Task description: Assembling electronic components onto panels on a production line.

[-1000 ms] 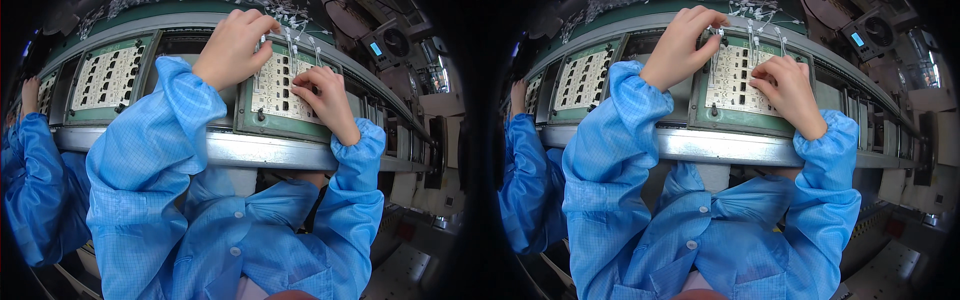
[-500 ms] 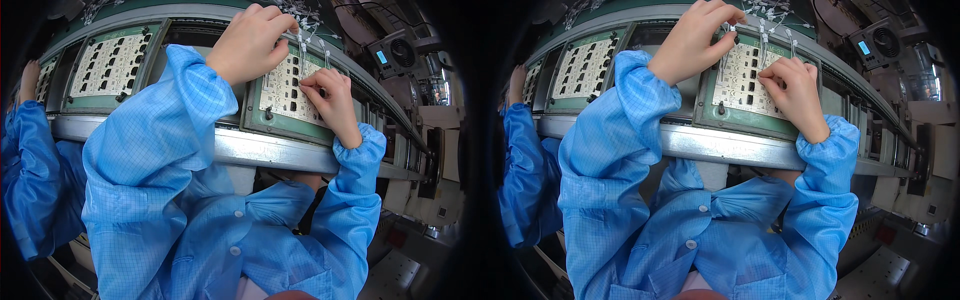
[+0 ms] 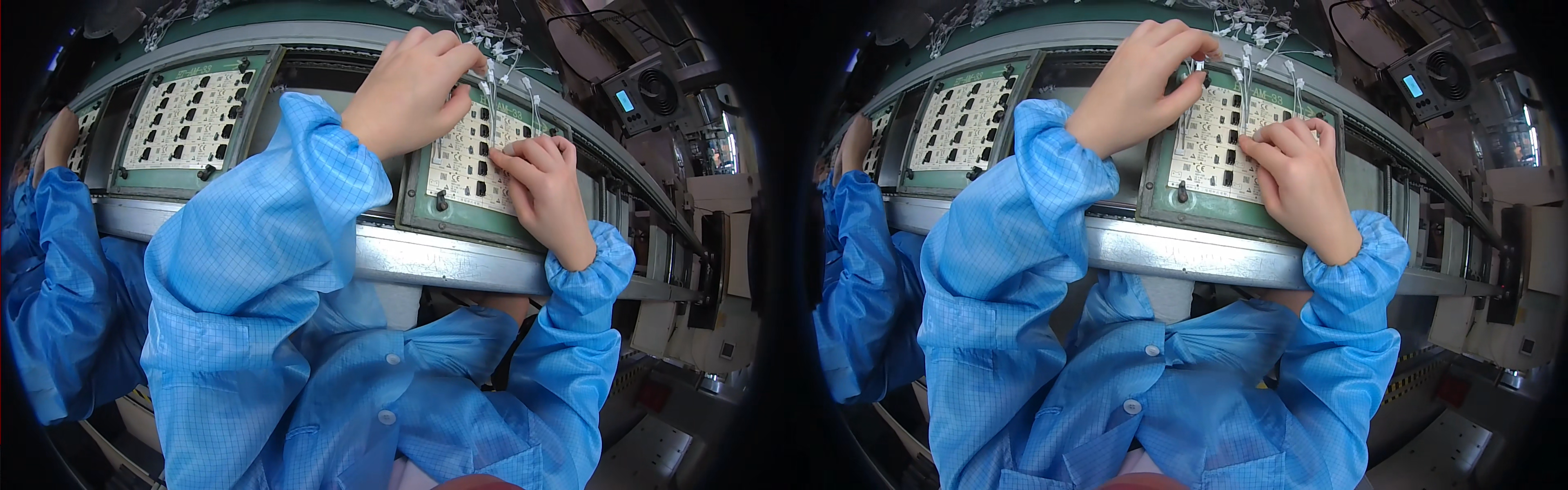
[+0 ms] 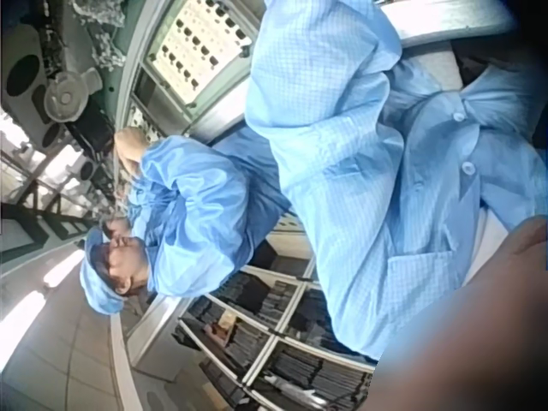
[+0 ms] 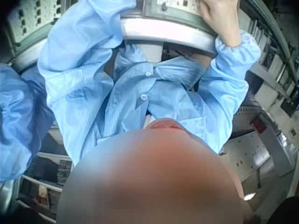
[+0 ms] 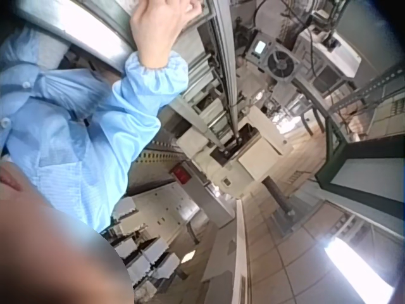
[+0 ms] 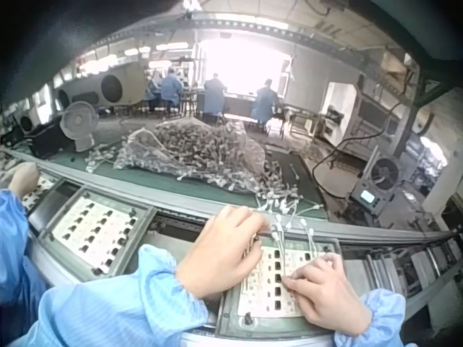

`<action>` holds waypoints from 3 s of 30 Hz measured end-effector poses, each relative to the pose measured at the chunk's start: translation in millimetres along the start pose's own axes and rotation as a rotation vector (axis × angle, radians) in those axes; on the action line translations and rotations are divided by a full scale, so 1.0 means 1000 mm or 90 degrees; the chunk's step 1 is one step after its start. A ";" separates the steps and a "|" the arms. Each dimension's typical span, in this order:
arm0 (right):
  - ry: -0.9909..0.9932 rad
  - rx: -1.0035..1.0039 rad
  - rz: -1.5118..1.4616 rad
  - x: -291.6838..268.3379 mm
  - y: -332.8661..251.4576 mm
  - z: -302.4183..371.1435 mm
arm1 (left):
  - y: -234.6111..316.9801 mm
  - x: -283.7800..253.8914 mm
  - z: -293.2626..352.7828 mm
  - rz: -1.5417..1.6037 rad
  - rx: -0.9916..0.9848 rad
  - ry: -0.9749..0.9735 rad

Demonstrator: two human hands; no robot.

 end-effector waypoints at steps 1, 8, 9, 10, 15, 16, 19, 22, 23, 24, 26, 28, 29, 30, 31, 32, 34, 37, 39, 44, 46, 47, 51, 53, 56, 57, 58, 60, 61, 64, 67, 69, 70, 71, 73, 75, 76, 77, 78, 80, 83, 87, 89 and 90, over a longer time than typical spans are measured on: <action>-0.008 -0.003 0.000 0.000 -0.001 0.001 | 0.001 0.000 0.000 0.008 0.007 0.007; -0.025 0.068 -0.035 0.002 0.007 0.007 | 0.000 0.002 0.000 0.009 -0.002 -0.007; -0.034 0.066 -0.036 0.003 0.008 0.007 | 0.000 0.002 0.001 0.009 0.000 -0.002; -0.043 0.064 -0.035 0.003 0.009 0.008 | 0.000 0.001 0.001 0.010 0.002 0.003; -0.044 0.005 -0.024 0.000 0.022 0.009 | 0.000 0.002 -0.001 0.039 -0.018 -0.013; -0.045 -0.004 -0.019 0.002 0.021 0.008 | -0.002 0.001 0.000 0.060 -0.031 -0.007; 0.016 -0.001 -0.011 0.004 0.011 0.006 | -0.004 0.000 0.001 0.084 -0.051 -0.005; 0.041 0.006 0.004 0.005 0.010 -0.001 | 0.000 -0.001 0.001 0.048 -0.026 0.002; 0.060 -0.002 0.006 0.007 0.011 -0.003 | -0.001 0.003 0.002 0.053 -0.029 0.001; 0.055 0.000 0.006 0.008 0.009 -0.004 | -0.001 0.005 0.002 0.051 -0.023 0.032; 0.050 -0.002 0.008 0.009 0.008 -0.006 | 0.005 -0.005 0.000 0.048 -0.022 0.062; 0.039 0.011 -0.001 0.009 0.010 -0.005 | 0.011 -0.014 -0.003 0.120 -0.008 0.022; 0.033 0.024 -0.008 0.010 0.010 -0.005 | 0.008 -0.012 -0.001 0.122 -0.012 0.021; 0.029 0.024 -0.010 0.010 0.010 -0.005 | 0.011 -0.012 -0.001 0.024 0.064 0.060; 0.037 0.025 -0.008 0.009 0.011 -0.005 | 0.020 -0.014 0.000 -0.074 0.141 0.098; 0.045 0.026 -0.005 0.009 0.011 -0.005 | 0.020 -0.015 0.000 -0.072 0.138 0.097; 0.023 0.050 -0.029 0.013 0.018 -0.005 | 0.009 -0.008 -0.003 0.090 -0.011 -0.004; -0.001 0.091 -0.070 0.017 0.024 -0.005 | 0.012 -0.013 -0.004 0.124 -0.029 -0.015; -0.006 0.106 -0.089 0.019 0.024 -0.005 | -0.001 -0.002 0.000 0.125 -0.030 -0.007; 0.004 0.075 -0.031 0.012 0.020 -0.005 | 0.012 -0.009 -0.001 0.111 -0.004 0.011; 0.008 0.038 -0.014 0.010 0.013 -0.005 | 0.022 -0.013 0.001 -0.058 0.057 0.045; 0.012 0.002 0.003 0.009 0.008 -0.005 | 0.022 -0.013 0.001 -0.061 0.058 0.045; 0.022 -0.030 0.006 0.004 -0.003 -0.001 | 0.022 -0.013 0.004 -0.084 0.080 0.065; -0.028 -0.007 -0.015 0.006 0.005 0.002 | 0.024 -0.016 0.001 -0.085 0.099 0.077; 0.016 0.015 -0.014 -0.004 0.016 0.002 | 0.012 -0.014 -0.003 0.138 -0.022 -0.019; 0.071 0.039 0.023 -0.011 0.031 0.005 | 0.012 -0.017 -0.003 0.124 -0.014 0.008; 0.128 0.132 -0.059 -0.021 0.047 0.008 | 0.013 -0.019 -0.003 0.111 -0.008 0.035; 0.228 0.251 -0.087 -0.038 0.071 0.016 | 0.006 -0.011 0.000 0.075 -0.017 0.043; 0.234 0.253 -0.084 -0.039 0.079 0.019 | 0.003 -0.010 -0.001 0.040 -0.030 0.051; 0.247 0.335 -0.052 -0.034 0.104 0.033 | -0.003 -0.008 -0.001 0.071 -0.035 0.024; 0.242 0.318 -0.160 -0.031 0.112 0.036 | -0.008 -0.006 -0.001 0.132 -0.077 -0.024; 0.180 0.379 -0.396 -0.022 0.119 0.037 | -0.021 0.001 0.002 0.342 -0.219 -0.069; 0.186 0.381 -0.394 -0.025 0.116 0.037 | -0.021 -0.002 0.002 0.341 -0.225 -0.082; 0.186 0.375 -0.409 -0.029 0.111 0.036 | -0.019 -0.004 0.001 0.341 -0.219 -0.085; 0.192 0.367 -0.423 -0.030 0.110 0.037 | -0.017 -0.004 0.001 0.428 -0.249 -0.109; 0.213 0.352 -0.435 -0.028 0.116 0.039 | -0.012 -0.006 0.001 0.451 -0.249 -0.113; 0.219 0.350 -0.437 -0.027 0.116 0.040 | -0.012 -0.006 0.002 0.476 -0.257 -0.116; 0.220 0.350 -0.431 -0.027 0.117 0.041 | -0.011 -0.007 0.001 0.471 -0.253 -0.119; 0.220 0.350 -0.426 -0.026 0.117 0.042 | -0.010 -0.008 0.001 0.474 -0.236 -0.128; 0.241 0.338 -0.430 -0.025 0.122 0.044 | -0.008 -0.013 0.000 0.470 -0.217 -0.141; 0.249 0.335 -0.417 -0.024 0.121 0.043 | -0.002 -0.025 -0.003 0.569 -0.219 -0.149; 0.225 0.345 -0.409 -0.021 0.125 0.044 | -0.003 -0.025 -0.001 0.679 -0.317 -0.168; 0.233 0.332 -0.404 -0.021 0.128 0.044 | 0.002 -0.019 0.004 0.732 -0.348 -0.260; 0.237 0.319 -0.394 -0.021 0.128 0.044 | 0.004 -0.017 0.006 0.730 -0.344 -0.289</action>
Point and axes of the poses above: each hand's wrist, its own z-axis away from the middle knuckle, its own x-axis out of the palm, y = z × x, the point moved 6 cm from there along -z, towards the middle knuckle, and after that the axes turned 1 degree about x, right-handed, at the moved point
